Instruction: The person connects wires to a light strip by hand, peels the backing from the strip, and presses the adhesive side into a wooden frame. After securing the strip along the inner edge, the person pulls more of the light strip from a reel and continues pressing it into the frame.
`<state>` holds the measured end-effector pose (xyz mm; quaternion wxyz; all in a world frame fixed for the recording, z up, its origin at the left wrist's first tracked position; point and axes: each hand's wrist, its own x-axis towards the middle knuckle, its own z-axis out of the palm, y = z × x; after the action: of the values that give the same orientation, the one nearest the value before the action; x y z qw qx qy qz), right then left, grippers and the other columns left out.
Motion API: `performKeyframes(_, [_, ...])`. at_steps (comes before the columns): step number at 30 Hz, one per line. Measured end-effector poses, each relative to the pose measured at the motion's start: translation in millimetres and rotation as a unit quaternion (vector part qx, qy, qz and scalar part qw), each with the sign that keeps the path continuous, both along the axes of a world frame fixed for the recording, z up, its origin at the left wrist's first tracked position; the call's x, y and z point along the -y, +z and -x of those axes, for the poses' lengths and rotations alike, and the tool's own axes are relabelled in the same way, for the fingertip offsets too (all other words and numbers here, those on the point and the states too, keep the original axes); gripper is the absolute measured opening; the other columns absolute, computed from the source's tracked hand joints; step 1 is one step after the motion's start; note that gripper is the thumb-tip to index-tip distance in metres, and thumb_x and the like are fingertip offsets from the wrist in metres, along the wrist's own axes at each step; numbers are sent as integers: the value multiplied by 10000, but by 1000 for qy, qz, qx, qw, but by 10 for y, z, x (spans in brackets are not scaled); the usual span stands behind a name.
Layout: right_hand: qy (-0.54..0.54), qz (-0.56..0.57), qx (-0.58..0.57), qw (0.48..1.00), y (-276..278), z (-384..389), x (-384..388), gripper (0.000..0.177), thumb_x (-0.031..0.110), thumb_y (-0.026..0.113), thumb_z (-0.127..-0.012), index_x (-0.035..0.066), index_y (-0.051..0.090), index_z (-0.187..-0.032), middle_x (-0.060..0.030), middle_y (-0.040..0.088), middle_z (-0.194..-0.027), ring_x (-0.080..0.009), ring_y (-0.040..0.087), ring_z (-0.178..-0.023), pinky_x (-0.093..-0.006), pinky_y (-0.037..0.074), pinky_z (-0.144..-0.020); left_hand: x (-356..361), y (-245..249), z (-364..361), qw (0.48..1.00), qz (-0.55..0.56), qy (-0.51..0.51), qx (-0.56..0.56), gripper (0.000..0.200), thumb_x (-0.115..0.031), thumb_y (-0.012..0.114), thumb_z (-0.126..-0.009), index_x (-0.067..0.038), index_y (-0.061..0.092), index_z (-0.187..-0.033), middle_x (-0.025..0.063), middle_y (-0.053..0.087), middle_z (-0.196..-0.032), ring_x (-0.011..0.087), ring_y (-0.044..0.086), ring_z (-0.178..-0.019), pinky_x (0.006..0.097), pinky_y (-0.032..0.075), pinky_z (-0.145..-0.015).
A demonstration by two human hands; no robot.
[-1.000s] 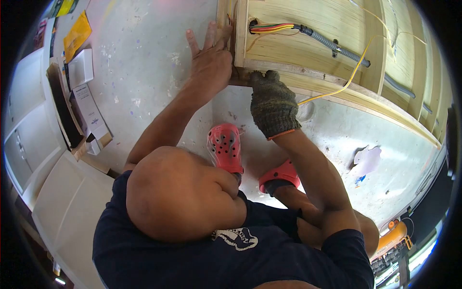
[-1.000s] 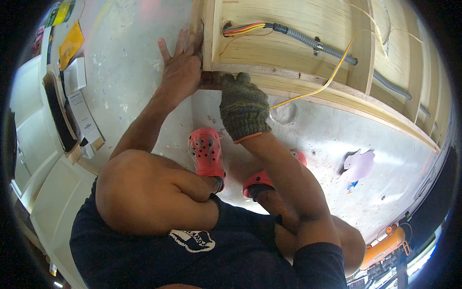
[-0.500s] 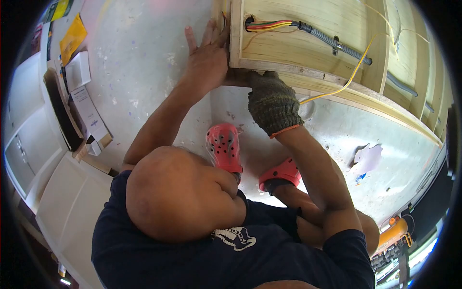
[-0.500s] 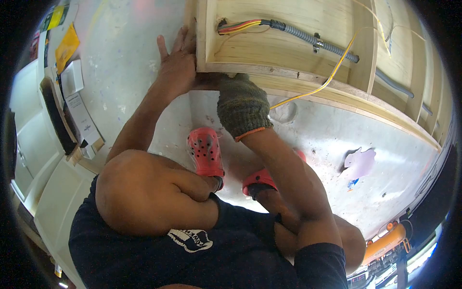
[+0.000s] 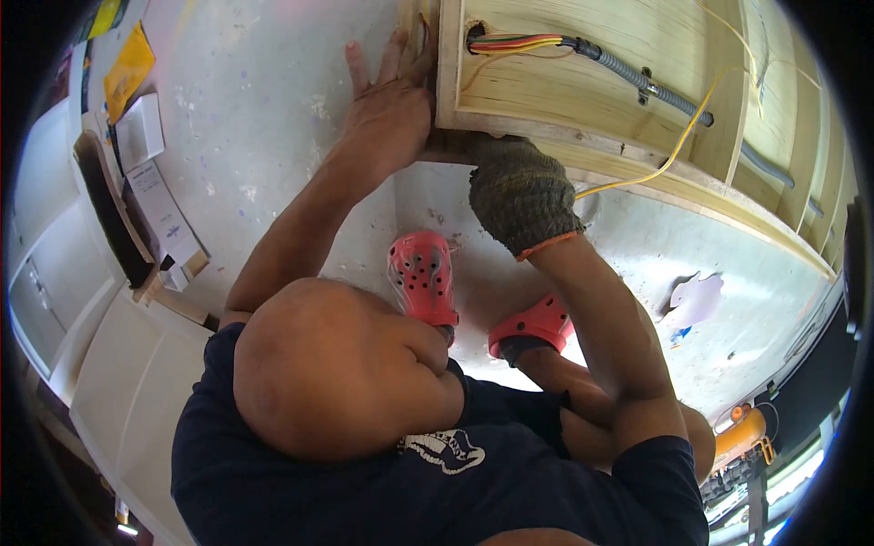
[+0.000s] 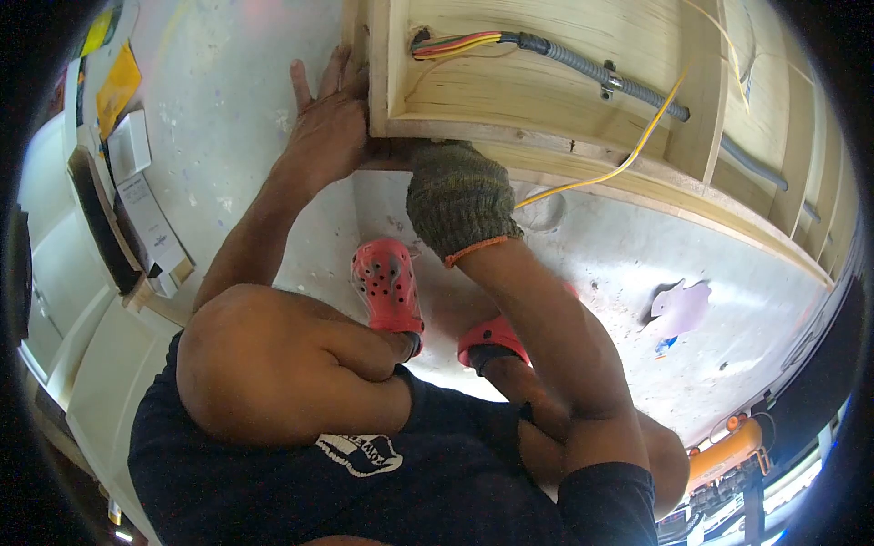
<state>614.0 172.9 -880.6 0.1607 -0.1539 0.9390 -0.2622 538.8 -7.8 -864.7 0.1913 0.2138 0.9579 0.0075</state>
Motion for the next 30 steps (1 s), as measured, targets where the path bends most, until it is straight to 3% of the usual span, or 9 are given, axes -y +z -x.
performKeyframes(4, [2,-9,8,1000,30,22,24,153,139,612,-759,65,714,-845,-189,704,-848,-371,685,-828,-500,550,-707,27,-33,-70,1000,8,-9,10,407,-59,581,-854,-26,696,-1242,112,248,-1645,419,185,-1507,767,-1,-1126])
performKeyframes(15, [0,-5,-19,1000,39,2,64,151,149,635,-743,66,715,-840,-192,706,-859,-391,679,-837,-507,544,-736,16,-89,-146,998,-30,5,-48,297,-154,635,-862,-68,716,-1135,115,454,-1307,389,395,-1252,662,204,-1033])
performKeyframes(22, [-16,-23,61,998,108,111,117,211,159,604,-802,67,724,-950,-206,713,-912,-395,682,-914,-519,542,-800,220,290,-868,992,-97,59,52,240,-215,669,-867,-95,729,-1066,117,585,-1092,370,528,-1090,595,334,-974])
performKeyframes(28, [-9,-69,61,996,96,91,107,290,171,588,-829,75,704,-1076,-196,719,-978,-375,678,-982,-506,546,-826,466,-190,-650,966,-165,82,-182,206,-267,698,-872,-118,740,-1008,119,697,-907,354,643,-951,537,446,-924])
performKeyframes(30, [-3,-42,27,999,56,55,90,286,173,591,-835,71,701,-1080,-191,715,-1001,-372,676,-992,-503,547,-834,312,16,-784,966,-191,165,-55,263,-310,706,-871,-109,729,-1040,119,700,-878,350,659,-901,519,478,-877])
